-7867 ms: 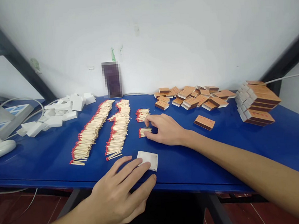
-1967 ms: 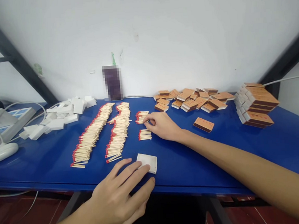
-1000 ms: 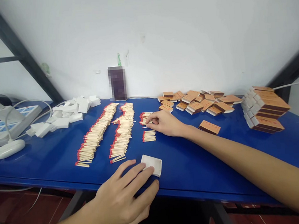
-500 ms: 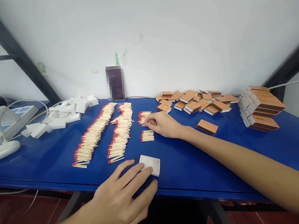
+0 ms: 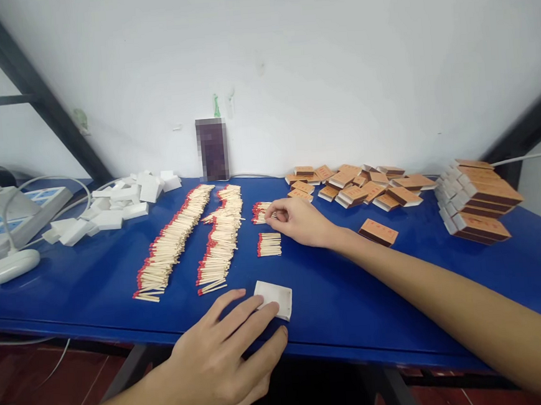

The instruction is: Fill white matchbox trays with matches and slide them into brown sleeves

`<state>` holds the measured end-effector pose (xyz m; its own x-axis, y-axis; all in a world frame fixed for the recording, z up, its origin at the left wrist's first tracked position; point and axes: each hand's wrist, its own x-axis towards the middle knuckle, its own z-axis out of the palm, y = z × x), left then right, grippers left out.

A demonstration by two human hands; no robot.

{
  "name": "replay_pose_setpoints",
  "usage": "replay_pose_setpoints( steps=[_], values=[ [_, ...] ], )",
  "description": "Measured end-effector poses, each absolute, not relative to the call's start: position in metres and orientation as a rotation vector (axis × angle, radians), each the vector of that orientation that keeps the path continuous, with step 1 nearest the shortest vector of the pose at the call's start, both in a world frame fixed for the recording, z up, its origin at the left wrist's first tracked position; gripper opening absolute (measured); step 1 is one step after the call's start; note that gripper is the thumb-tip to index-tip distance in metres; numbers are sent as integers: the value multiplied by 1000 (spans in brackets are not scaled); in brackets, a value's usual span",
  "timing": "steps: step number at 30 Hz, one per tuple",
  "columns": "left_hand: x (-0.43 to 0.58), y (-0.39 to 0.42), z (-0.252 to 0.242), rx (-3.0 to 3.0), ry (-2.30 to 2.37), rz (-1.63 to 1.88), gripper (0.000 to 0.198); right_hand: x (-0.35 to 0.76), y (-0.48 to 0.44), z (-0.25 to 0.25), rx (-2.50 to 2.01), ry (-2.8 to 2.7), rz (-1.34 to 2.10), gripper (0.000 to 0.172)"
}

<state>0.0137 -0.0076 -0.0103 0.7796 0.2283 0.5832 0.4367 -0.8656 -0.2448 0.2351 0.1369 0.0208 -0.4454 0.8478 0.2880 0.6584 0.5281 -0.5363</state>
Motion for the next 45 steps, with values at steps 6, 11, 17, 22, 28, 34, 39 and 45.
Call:
replay_pose_setpoints(
  steps=[6, 11, 17, 22, 28, 34, 39, 45],
  values=[
    [13, -7, -12, -2609, -506, -764, 28, 233, 143, 13, -1131, -2343, 245, 18],
    [14, -7, -11, -2608, -510, -775, 27, 234, 146, 9, -1122, -2366, 229, 21],
    [13, -7, -11, -2604, -504, -770, 28, 234, 148, 7, -1103, -2366, 255, 21],
    [12, -7, -11, -2601, -498, -765, 28, 234, 147, 7, -1115, -2353, 295, 24],
    [13, -7, -11, -2601, -499, -772, 26, 233, 136, 20, -1255, -2321, 560, 23],
    [13, -7, -11, -2602, -504, -780, 25, 233, 132, 27, -1277, -2274, 649, 24],
    [13, -8, -12, -2605, -494, -781, 26, 233, 139, 15, -1207, -2265, 408, 23],
    [13, -5, -12, -2600, -486, -789, 26, 233, 144, 6, -1090, -2316, 272, 28]
  ],
)
